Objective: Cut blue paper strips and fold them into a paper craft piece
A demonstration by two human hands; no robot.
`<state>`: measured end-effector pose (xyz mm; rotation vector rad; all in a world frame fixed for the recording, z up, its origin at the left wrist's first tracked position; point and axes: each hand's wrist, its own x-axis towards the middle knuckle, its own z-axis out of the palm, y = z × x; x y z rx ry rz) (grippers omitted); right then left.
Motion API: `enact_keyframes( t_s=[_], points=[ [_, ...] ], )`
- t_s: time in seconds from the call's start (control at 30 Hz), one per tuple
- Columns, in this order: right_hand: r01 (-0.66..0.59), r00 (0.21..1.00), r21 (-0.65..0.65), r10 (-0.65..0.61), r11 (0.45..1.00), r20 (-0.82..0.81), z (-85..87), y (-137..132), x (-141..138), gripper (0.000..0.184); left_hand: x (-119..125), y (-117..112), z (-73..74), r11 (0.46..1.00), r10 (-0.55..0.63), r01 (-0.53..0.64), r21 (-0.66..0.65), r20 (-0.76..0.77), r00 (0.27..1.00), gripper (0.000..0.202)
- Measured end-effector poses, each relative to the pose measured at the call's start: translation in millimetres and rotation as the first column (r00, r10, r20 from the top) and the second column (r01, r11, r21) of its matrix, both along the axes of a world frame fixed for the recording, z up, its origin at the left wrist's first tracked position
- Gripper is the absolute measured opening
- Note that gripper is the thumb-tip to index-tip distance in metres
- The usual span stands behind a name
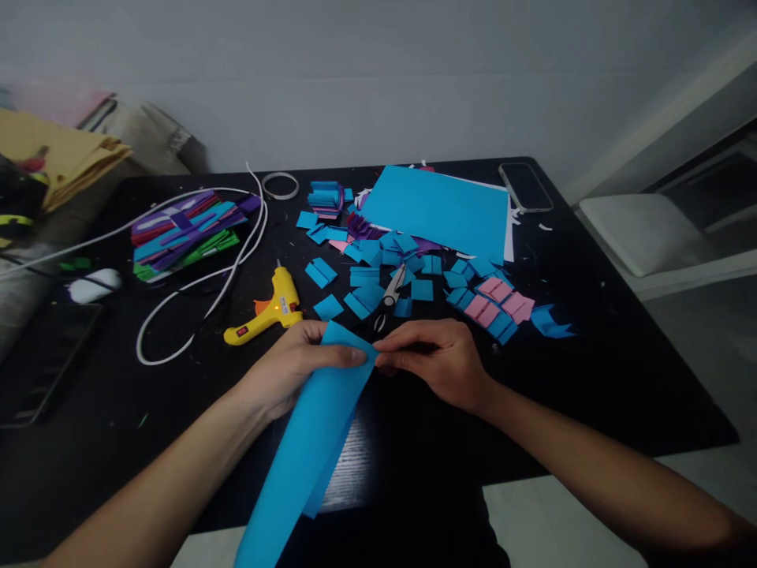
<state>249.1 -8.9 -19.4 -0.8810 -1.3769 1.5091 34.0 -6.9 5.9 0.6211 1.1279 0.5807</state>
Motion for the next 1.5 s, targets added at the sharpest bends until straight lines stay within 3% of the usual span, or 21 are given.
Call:
enact_keyframes(
  t_s=[0.4, 1.13, 1.5],
  points=[
    [0.007, 1.0, -0.059, -0.008, 0.998, -0.009, -0.5, 0.4, 0.2, 0.018, -0.5, -0.8, -0.1, 1.0, -0.008, 0.008, 0.004, -0.032, 0.999, 0.027],
    [-0.008, 0.999, -0.018, 0.008, 1.0, -0.039, -1.7, 0.8, 0.6, 0.016, 0.7, -0.6, -1.3, 1.0, -0.01, 0.01, -0.001, -0.02, 1.0, 0.023],
    [-0.004, 1.0, -0.063, 0.003, 0.998, -0.013, -1.4, 0.8, 0.3, 0.016, 1.7, 0.2, -1.4, 1.0, -0.009, 0.009, 0.006, -0.024, 1.0, 0.021]
  ],
)
